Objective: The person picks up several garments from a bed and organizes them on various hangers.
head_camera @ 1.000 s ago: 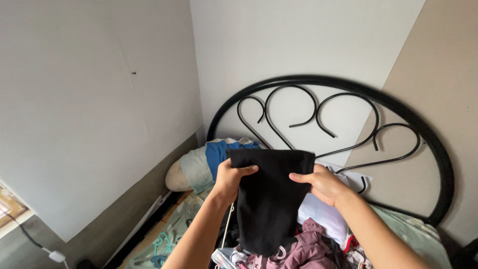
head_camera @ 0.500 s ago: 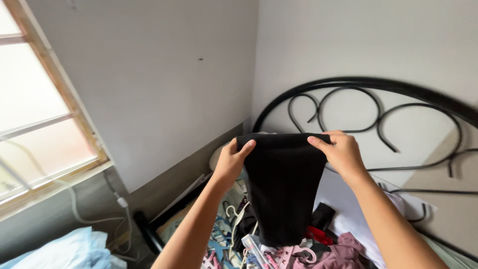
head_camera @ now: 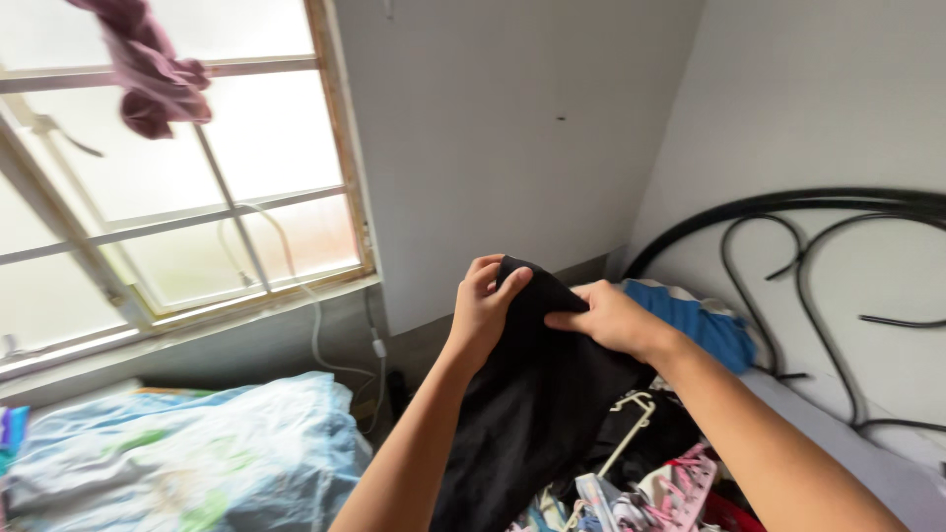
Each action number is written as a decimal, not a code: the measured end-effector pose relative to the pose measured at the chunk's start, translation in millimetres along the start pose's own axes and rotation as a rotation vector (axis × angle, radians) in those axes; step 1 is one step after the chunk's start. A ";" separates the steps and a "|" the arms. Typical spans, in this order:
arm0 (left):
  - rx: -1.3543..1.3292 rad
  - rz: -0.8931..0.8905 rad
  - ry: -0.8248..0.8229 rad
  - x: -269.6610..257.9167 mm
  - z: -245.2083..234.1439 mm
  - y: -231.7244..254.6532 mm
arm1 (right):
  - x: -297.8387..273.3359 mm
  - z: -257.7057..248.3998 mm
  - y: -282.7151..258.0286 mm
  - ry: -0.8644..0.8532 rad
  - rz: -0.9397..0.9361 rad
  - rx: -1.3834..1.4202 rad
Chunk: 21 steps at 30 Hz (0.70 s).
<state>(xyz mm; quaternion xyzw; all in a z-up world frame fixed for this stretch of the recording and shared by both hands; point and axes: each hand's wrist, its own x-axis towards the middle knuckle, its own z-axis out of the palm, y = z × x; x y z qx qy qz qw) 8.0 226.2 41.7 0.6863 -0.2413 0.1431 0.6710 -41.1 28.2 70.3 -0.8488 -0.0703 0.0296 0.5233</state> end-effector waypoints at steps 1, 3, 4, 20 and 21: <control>0.125 0.064 0.112 3.0 -9.4 -14.0 | 15.1 6.0 -0.4 0.014 0.020 0.032; 0.091 -0.107 0.284 -1.2 -30.9 -49.8 | 37.5 13.6 -3.0 0.068 0.005 0.013; 0.073 -0.191 0.371 -6.4 -42.7 -70.6 | 43.5 14.3 -6.9 0.107 -0.033 -0.037; -0.767 -1.028 0.304 -127.7 -115.4 -188.1 | -9.0 260.9 -193.7 -0.113 -0.096 -0.019; -0.793 -1.006 0.303 -127.3 -123.6 -186.4 | -8.5 276.4 -197.7 -0.102 -0.141 -0.026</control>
